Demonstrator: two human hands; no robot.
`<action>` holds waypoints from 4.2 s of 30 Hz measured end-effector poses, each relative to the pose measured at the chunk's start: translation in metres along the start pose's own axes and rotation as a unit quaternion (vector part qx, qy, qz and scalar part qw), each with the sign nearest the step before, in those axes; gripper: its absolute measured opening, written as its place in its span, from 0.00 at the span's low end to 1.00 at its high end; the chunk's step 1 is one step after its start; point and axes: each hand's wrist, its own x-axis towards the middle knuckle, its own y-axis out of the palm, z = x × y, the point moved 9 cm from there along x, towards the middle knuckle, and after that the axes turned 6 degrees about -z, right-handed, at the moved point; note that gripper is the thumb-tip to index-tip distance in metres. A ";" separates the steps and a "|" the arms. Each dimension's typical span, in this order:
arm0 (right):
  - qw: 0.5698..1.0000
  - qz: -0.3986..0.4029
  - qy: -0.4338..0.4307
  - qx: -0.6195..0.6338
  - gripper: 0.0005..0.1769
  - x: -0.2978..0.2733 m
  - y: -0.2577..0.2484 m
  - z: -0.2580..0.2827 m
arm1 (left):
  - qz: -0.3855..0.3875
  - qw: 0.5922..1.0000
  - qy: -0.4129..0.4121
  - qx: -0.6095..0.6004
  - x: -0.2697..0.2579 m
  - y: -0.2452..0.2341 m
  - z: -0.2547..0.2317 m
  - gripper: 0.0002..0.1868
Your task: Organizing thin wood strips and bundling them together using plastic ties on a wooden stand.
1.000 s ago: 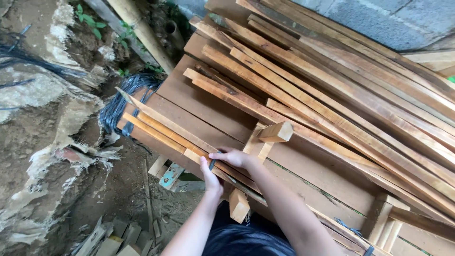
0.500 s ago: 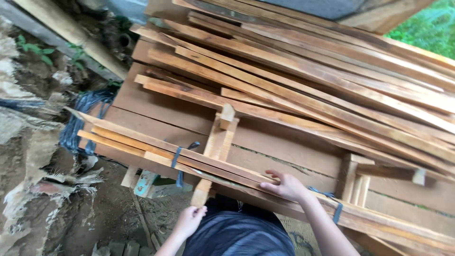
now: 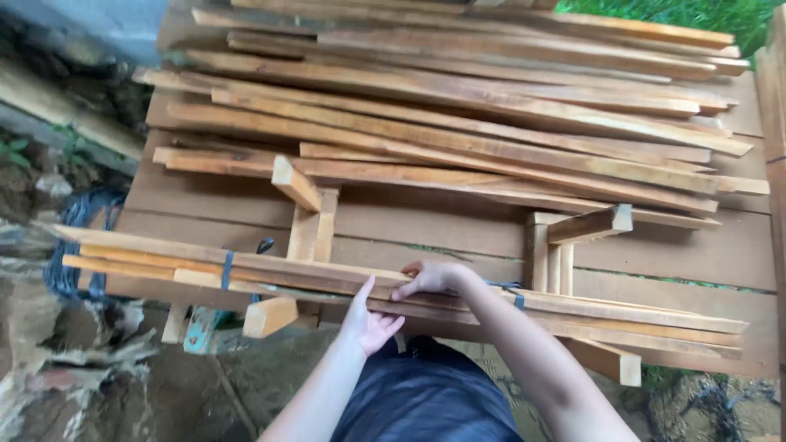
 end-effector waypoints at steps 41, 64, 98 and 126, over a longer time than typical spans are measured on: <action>0.636 -0.420 0.100 0.640 0.32 -0.193 0.037 -0.167 | 0.111 0.476 0.425 0.762 0.053 0.182 0.036 0.17; 0.292 -0.431 0.144 0.842 0.62 -0.144 0.032 -0.203 | 0.071 0.363 0.051 0.928 0.097 0.204 0.094 0.61; 0.887 -0.390 -0.246 -0.031 0.17 -0.044 -0.031 0.105 | -0.194 0.880 0.377 0.213 0.097 -0.285 -0.091 0.18; 0.985 0.102 -0.036 -0.133 0.69 0.151 0.109 0.341 | -0.244 0.865 0.363 -0.245 -0.033 -0.152 -0.252 0.52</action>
